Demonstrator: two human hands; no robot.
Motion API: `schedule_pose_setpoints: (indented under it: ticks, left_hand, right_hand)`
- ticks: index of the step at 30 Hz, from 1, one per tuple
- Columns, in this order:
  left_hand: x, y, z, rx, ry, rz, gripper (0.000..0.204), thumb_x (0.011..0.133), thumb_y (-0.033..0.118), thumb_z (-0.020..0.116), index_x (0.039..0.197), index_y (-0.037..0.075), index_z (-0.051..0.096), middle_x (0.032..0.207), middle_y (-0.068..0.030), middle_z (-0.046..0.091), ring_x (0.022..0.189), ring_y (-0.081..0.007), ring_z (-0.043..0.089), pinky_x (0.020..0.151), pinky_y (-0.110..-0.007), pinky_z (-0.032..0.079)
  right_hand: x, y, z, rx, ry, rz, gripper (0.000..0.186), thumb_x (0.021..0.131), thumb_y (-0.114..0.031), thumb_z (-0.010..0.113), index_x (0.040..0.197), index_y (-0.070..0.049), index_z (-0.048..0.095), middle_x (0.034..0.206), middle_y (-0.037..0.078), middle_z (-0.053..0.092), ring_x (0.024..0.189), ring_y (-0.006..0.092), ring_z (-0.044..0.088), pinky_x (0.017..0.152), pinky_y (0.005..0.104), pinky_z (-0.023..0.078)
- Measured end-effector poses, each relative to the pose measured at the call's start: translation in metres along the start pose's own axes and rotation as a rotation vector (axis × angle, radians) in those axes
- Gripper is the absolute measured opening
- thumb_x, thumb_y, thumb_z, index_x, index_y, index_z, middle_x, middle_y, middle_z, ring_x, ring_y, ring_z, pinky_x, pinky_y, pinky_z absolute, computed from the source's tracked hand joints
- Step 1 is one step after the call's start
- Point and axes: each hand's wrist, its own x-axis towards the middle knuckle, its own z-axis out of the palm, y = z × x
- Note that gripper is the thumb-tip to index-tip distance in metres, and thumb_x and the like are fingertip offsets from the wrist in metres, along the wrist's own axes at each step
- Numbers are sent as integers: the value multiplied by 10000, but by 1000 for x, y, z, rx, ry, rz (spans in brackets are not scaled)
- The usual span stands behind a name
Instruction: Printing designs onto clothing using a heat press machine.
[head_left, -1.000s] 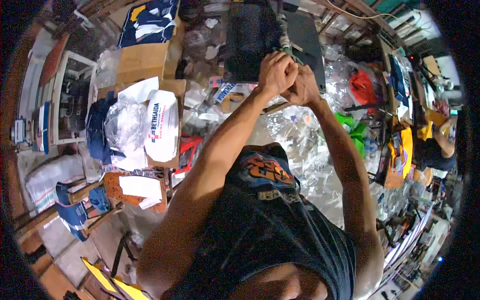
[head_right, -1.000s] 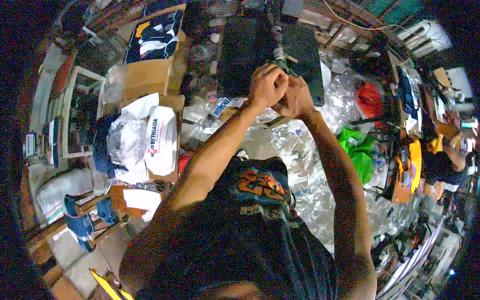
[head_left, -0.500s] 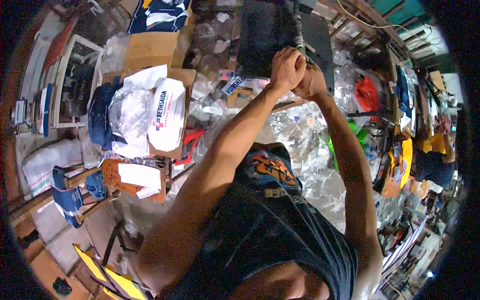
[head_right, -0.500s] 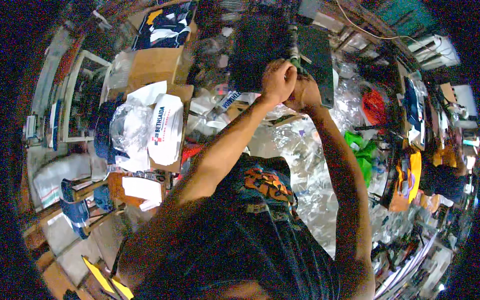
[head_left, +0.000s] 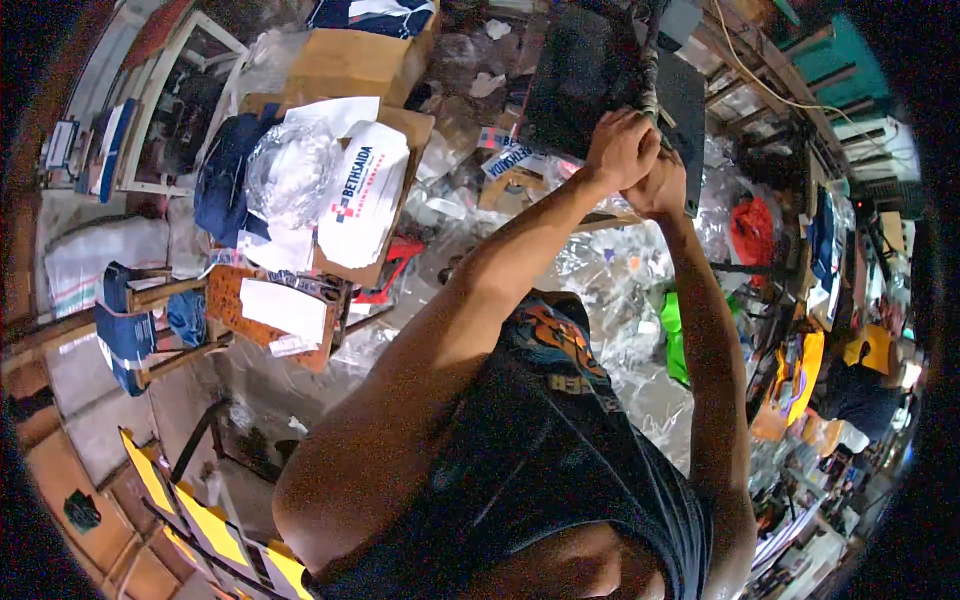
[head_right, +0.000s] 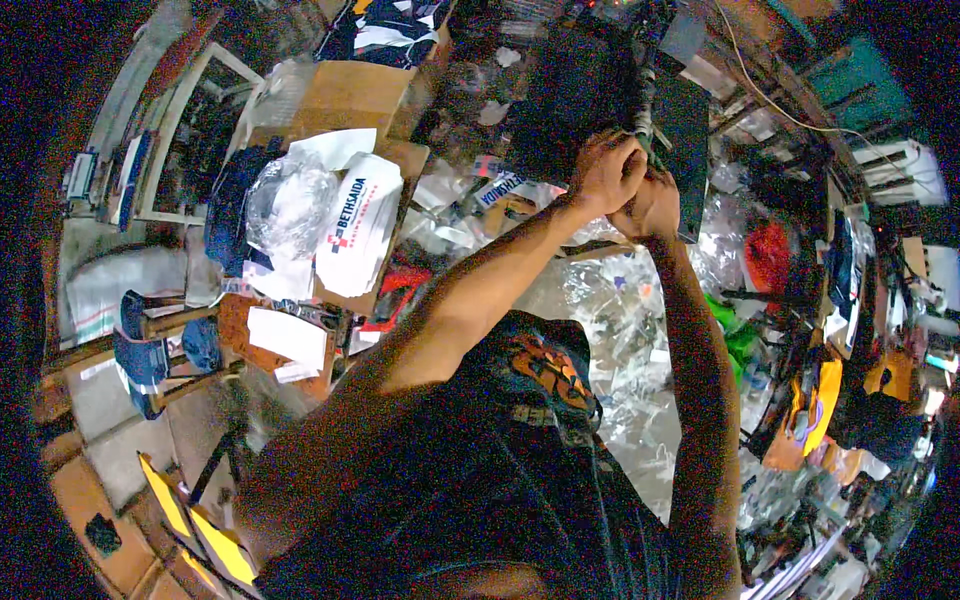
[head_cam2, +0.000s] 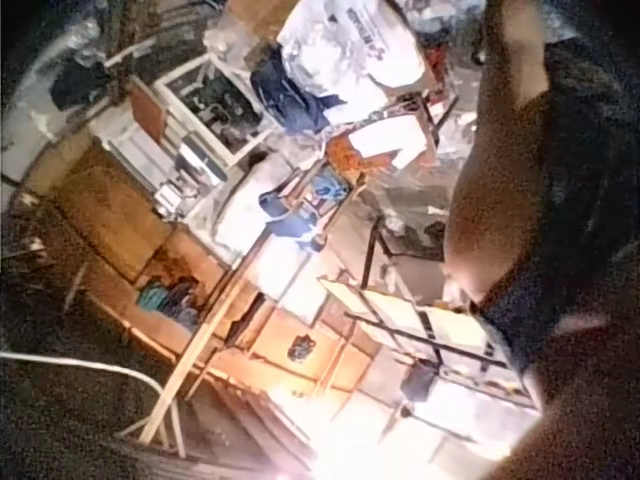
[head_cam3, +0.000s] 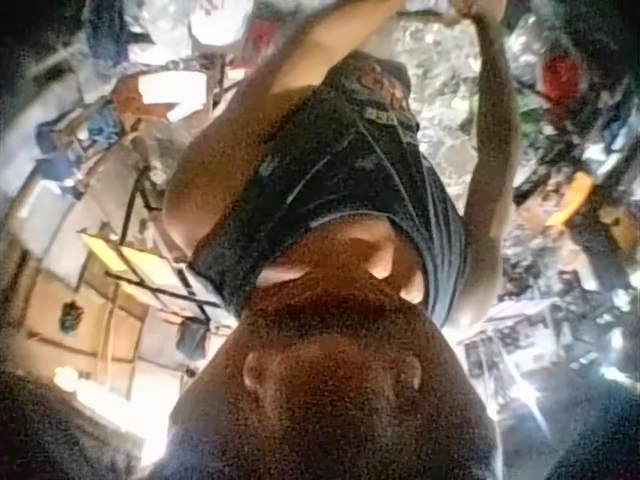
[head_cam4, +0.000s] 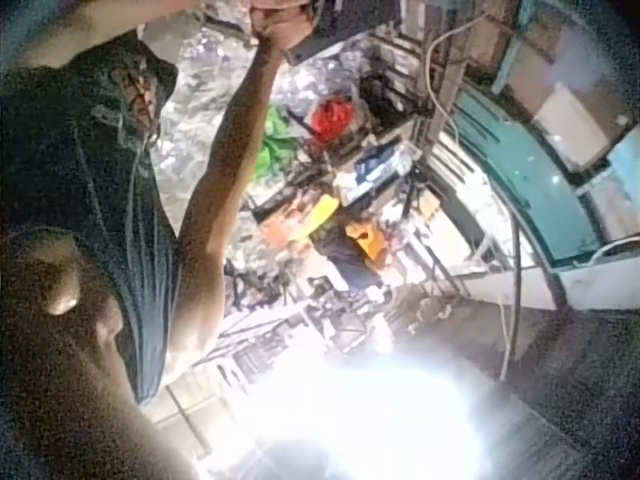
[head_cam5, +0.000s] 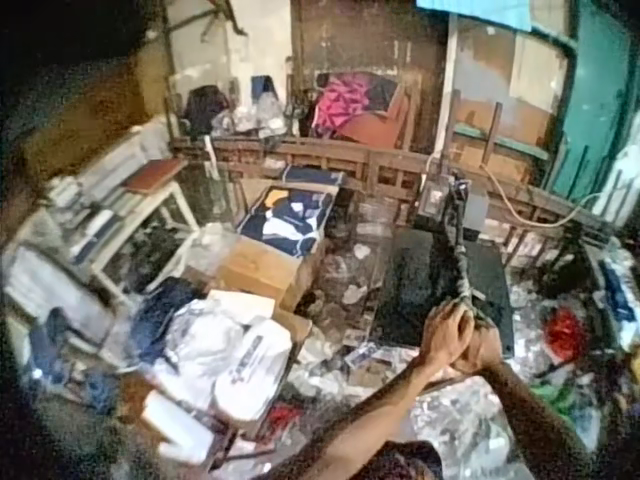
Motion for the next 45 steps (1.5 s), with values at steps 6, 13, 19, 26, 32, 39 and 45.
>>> schedule_pose_setpoints:
  ticks: [6, 13, 19, 26, 32, 39, 45]
  left_hand:
    - [1, 0, 0, 9, 9, 24, 160, 898, 228, 610, 882, 69, 607, 884, -161, 641, 884, -388, 608, 809, -507, 462]
    - [0, -4, 4, 7, 28, 47, 142, 892, 217, 625, 858, 81, 602, 857, -156, 629, 854, -397, 602, 789, -508, 462]
    - [1, -5, 8, -9, 49, 57, 144, 900, 213, 621, 848, 82, 591, 856, -155, 623, 852, -396, 598, 784, -505, 456]
    - [0, -2, 0, -36, 13, 38, 137, 906, 207, 613, 862, 81, 584, 862, -154, 612, 877, -388, 597, 798, -502, 443]
    - [-1, -3, 3, -42, 16, 40, 135, 896, 201, 626, 857, 78, 586, 838, -153, 598, 862, -399, 589, 791, -502, 439]
    - [33, -29, 10, -349, -153, -299, 216, 945, 243, 692, 998, 34, 673, 842, -107, 723, 765, -227, 698, 729, -370, 541]
    - [51, -112, 21, 453, -306, -84, 582, 914, 272, 606, 1430, 17, 517, 1569, -192, 416, 1454, -338, 392, 1193, -480, 322]
  right_hand:
    - [-1, 10, 0, -32, -88, -77, 481, 795, -385, 683, 1150, -62, 657, 1023, 191, 712, 930, 408, 677, 836, 503, 516]
    - [-1, 5, 3, -10, -6, 30, 476, 704, -407, 737, 1041, -71, 717, 994, 192, 722, 950, 404, 682, 887, 501, 521]
    - [-2, 11, 2, 45, 135, -180, 435, 794, -357, 702, 1110, -60, 677, 1002, 184, 713, 895, 411, 678, 797, 514, 521]
    - [-3, -2, 2, 43, 54, -7, 418, 694, -374, 746, 989, -80, 708, 954, 170, 721, 924, 386, 686, 839, 497, 519]
    - [-3, -3, -3, 2, -21, 34, 418, 710, -340, 739, 1033, -77, 698, 973, 168, 717, 932, 381, 682, 839, 495, 512]
    - [-2, -10, 4, -26, 51, 171, 1072, 762, -616, 764, 1526, 7, 341, 1149, 213, 704, 1054, 394, 677, 933, 470, 490]
    - [22, -37, -3, -222, -123, 324, 1072, 765, -408, 799, 1592, 12, 261, 1065, 258, 722, 977, 411, 702, 931, 479, 517]
